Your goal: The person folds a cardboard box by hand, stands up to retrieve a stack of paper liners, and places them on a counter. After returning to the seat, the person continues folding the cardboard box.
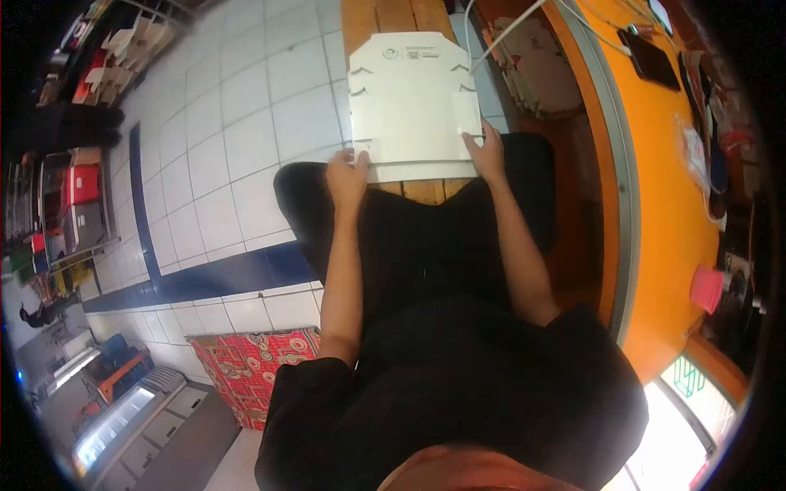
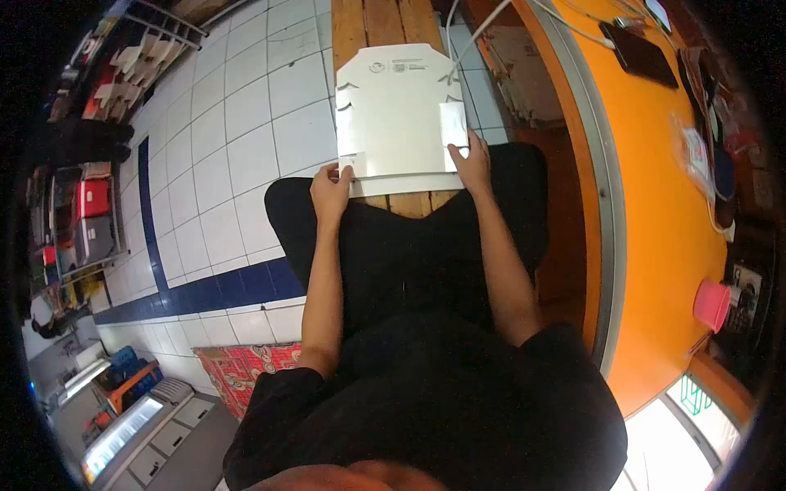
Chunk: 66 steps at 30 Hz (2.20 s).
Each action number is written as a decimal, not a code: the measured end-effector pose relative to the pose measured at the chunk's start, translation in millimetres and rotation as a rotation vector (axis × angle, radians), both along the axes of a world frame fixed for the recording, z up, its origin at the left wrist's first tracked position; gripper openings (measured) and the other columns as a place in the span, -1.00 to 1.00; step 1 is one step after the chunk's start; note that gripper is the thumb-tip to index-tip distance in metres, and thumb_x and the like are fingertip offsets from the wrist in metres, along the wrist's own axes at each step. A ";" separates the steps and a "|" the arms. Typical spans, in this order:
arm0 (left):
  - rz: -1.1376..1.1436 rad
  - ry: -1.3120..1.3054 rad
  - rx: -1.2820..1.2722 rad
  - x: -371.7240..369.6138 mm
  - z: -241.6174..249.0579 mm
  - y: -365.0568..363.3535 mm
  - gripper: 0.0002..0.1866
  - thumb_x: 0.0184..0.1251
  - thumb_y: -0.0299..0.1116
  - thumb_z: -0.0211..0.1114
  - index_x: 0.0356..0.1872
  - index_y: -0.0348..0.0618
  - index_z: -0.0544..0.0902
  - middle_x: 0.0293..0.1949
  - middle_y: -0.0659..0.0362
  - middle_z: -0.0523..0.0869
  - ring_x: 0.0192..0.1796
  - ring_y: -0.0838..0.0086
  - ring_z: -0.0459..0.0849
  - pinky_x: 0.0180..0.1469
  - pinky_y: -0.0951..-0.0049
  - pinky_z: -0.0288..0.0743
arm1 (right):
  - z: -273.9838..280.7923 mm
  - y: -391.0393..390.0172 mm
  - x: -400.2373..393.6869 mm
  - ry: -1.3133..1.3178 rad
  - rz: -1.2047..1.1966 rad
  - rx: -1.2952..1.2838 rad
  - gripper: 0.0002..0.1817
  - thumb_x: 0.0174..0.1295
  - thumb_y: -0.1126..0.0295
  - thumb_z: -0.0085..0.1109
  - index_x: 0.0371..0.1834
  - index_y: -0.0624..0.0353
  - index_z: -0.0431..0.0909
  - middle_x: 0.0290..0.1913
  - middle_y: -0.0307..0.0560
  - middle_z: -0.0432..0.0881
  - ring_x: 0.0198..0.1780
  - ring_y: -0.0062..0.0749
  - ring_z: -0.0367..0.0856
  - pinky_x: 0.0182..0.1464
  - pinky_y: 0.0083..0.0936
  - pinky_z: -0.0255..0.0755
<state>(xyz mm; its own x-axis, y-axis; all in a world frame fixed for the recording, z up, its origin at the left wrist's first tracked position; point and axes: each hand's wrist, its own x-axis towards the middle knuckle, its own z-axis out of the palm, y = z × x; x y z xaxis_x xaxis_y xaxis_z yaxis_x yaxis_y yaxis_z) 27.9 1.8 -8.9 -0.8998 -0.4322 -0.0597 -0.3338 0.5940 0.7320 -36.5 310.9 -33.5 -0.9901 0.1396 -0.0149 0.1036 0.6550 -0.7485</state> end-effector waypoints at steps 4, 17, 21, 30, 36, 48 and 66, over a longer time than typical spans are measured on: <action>0.025 -0.005 0.034 0.9 11.5 7.4 -0.47 0.23 -0.10 0.43 0.04 -0.38 0.67 -0.20 -0.12 0.79 -0.18 0.12 0.78 -0.05 0.20 0.61 | -3.7 -2.0 -4.5 0.001 -0.010 -0.039 -0.23 0.19 0.18 0.41 0.45 0.24 0.36 0.18 0.24 0.52 0.28 0.09 0.50 0.34 -0.14 0.39; 0.129 -0.077 1.082 -6.5 14.4 5.3 -0.64 0.25 -0.46 0.37 0.03 -0.26 0.48 0.00 0.01 0.65 0.01 0.38 0.67 0.08 0.35 0.60 | -9.4 -3.3 -11.7 -0.037 -0.053 -0.169 -0.26 0.27 0.20 0.38 0.47 0.23 0.34 0.29 0.22 0.43 0.34 0.00 0.45 0.37 -0.18 0.35; 0.049 -0.040 1.387 -1.5 26.1 5.6 -0.39 0.18 -0.54 0.29 0.31 -0.26 0.36 0.09 0.07 0.58 0.13 0.32 0.60 0.22 0.22 0.56 | 12.6 -4.2 -6.8 -0.077 -0.110 -0.401 -0.20 0.22 0.21 0.42 0.47 0.35 0.32 0.22 0.17 0.55 0.22 -0.14 0.56 0.29 -0.31 0.43; -0.122 -0.174 1.300 3.6 58.6 -2.3 -0.26 0.21 -0.40 0.25 0.47 -0.22 0.27 0.19 0.04 0.56 0.16 0.37 0.59 0.13 0.32 0.58 | 38.3 14.7 -8.8 -0.515 -0.036 -0.713 -0.41 0.33 0.18 0.36 0.28 0.38 0.49 0.06 0.06 0.69 0.03 -0.32 0.68 0.06 -0.40 0.56; -0.199 -0.216 1.089 -3.7 17.4 -25.0 -0.47 0.46 -0.24 0.32 0.33 -0.33 0.49 0.04 0.09 0.70 0.04 0.45 0.67 0.06 0.38 0.60 | 37.3 8.4 -5.7 -0.472 0.132 -0.725 -0.50 0.43 0.25 0.25 0.29 0.38 0.47 0.08 0.03 0.68 0.02 -0.33 0.67 0.07 -0.40 0.56; -0.130 0.160 0.817 13.0 37.2 -48.1 -0.60 0.46 -0.37 0.34 0.23 -0.29 0.54 0.08 0.12 0.69 0.12 0.41 0.61 0.23 0.33 0.43 | 75.8 -27.0 -9.7 -0.029 0.352 -0.725 -0.57 0.44 0.27 0.26 0.25 0.28 0.48 0.04 -0.10 0.67 0.06 -0.44 0.59 0.13 -0.42 0.48; -0.179 0.138 0.758 0.2 32.1 -37.3 -0.48 0.43 -0.40 0.27 0.35 -0.30 0.38 0.19 0.06 0.59 0.20 0.36 0.54 0.27 0.31 0.39 | 76.2 -26.1 5.2 -0.138 0.350 -0.717 -0.46 0.49 0.24 0.13 0.40 0.35 0.35 0.22 0.06 0.58 0.26 -0.28 0.50 0.34 -0.36 0.32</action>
<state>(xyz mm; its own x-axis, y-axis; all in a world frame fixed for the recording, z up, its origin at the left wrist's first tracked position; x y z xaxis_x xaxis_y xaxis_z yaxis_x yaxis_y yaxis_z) 28.1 -35.5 23.2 -0.9726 -0.1659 -0.1628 -0.1570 -0.0472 0.9865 -31.3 284.8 42.7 -0.9574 -0.2679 -0.1081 0.1032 0.0324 -0.9941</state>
